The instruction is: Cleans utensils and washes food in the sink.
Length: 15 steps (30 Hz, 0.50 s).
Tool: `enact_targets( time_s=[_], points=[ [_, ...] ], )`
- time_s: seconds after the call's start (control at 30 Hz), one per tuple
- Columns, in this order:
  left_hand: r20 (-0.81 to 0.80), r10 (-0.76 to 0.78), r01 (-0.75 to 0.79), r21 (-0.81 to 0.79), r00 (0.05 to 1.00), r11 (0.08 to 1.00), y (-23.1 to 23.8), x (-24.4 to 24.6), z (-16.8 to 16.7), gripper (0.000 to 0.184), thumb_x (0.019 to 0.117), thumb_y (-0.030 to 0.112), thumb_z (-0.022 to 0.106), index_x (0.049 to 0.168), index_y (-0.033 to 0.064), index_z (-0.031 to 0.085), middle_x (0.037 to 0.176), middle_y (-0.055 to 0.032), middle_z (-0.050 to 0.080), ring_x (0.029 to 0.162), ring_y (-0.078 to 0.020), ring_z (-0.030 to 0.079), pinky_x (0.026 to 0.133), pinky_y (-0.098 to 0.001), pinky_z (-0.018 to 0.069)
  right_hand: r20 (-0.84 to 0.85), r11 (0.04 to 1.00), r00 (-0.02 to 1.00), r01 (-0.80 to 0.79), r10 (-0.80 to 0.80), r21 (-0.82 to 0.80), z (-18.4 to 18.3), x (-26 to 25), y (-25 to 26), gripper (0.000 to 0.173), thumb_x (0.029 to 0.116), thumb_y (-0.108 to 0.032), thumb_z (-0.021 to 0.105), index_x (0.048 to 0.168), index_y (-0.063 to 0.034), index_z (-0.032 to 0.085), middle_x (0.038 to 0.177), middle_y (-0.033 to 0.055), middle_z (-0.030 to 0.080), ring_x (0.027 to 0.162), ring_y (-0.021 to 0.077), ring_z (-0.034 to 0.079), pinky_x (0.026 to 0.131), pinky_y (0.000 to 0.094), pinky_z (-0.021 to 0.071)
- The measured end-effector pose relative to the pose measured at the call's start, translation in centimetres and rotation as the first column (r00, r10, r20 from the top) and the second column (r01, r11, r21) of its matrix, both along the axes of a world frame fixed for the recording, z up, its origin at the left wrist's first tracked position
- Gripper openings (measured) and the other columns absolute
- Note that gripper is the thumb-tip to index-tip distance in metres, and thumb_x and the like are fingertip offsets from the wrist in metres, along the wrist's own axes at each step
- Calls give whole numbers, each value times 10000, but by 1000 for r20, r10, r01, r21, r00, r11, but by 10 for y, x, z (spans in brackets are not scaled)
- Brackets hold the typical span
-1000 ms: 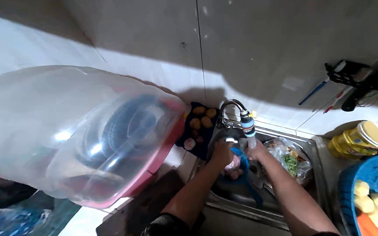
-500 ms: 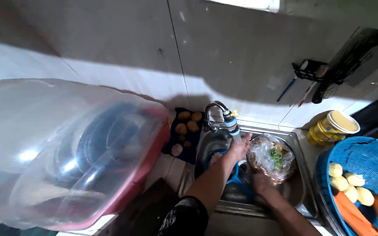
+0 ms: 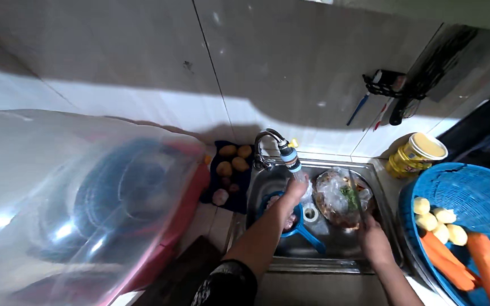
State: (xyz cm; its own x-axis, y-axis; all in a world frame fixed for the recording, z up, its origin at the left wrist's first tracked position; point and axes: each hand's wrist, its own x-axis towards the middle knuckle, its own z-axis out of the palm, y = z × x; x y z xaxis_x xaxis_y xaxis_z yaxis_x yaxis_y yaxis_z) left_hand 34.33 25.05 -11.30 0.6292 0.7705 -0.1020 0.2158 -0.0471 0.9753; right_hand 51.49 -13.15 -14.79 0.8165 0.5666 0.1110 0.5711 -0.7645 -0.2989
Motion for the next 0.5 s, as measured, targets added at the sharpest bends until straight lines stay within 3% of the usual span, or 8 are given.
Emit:
enact_targets(
  time_s=[0.07,0.13,0.23,0.3,0.37,0.43,0.47,0.5],
  points=[
    [-79,-66,85,270,995,959,7,8,-9,129,945,269,649,1070,237,661,1020,44,688,963,-101,654,827,-359,587,32,998,997,67,-67,1,-23,17,-14,673,999,-481,506,1603,-348,241,1298,146,599,951,302,698,722,573,612],
    [-314,-45,185,433,948,882,5,13,-22,319,853,293,713,1165,320,651,1104,51,702,1033,-128,667,871,-435,593,45,991,990,136,-135,-20,-41,24,-24,696,1014,-465,459,1623,-354,140,1224,142,633,904,292,713,686,575,615],
    [-598,78,336,548,798,766,-2,22,-68,705,722,472,793,1384,404,561,1340,-48,647,1207,-317,616,942,-649,526,-33,988,989,144,-142,51,-50,24,-27,665,1043,-470,403,1627,-353,106,1192,93,662,923,249,716,709,553,623],
    [-668,121,370,544,734,753,-9,19,-87,736,765,498,772,1446,357,534,1433,-97,580,1291,-358,558,1003,-650,495,-118,980,989,113,-94,166,-51,23,-26,640,1059,-445,392,1628,-351,117,1188,71,670,932,221,713,725,524,628],
    [-583,198,271,617,788,738,-20,-1,-117,655,890,501,669,1462,210,537,1426,-122,583,1302,-319,563,1038,-568,507,-165,956,985,89,-44,279,-48,19,-23,624,1068,-445,391,1624,-367,119,1152,43,675,902,189,708,701,492,632],
    [-473,370,106,717,799,689,-46,-22,-124,571,1014,566,441,1440,199,539,1350,-40,635,1228,-209,621,1015,-462,547,-193,930,981,82,-12,357,-39,9,-24,631,1070,-430,405,1626,-374,112,1147,33,681,887,172,709,694,477,636],
    [-313,511,-30,830,800,557,-58,-21,-127,544,1006,554,402,1289,165,657,1179,-57,709,1078,-224,685,927,-474,579,-189,924,982,78,-6,375,-38,5,-26,628,1071,-426,408,1626,-371,118,1146,26,681,888,163,707,697,465,637],
    [-246,546,-59,875,800,481,-67,-23,-110,532,980,501,406,1149,119,735,1057,-96,748,979,-266,716,879,-495,587,-180,921,984,74,-5,381,-39,3,-29,622,1074,-430,407,1625,-367,125,1158,20,679,899,156,708,706,452,639]
  ],
)
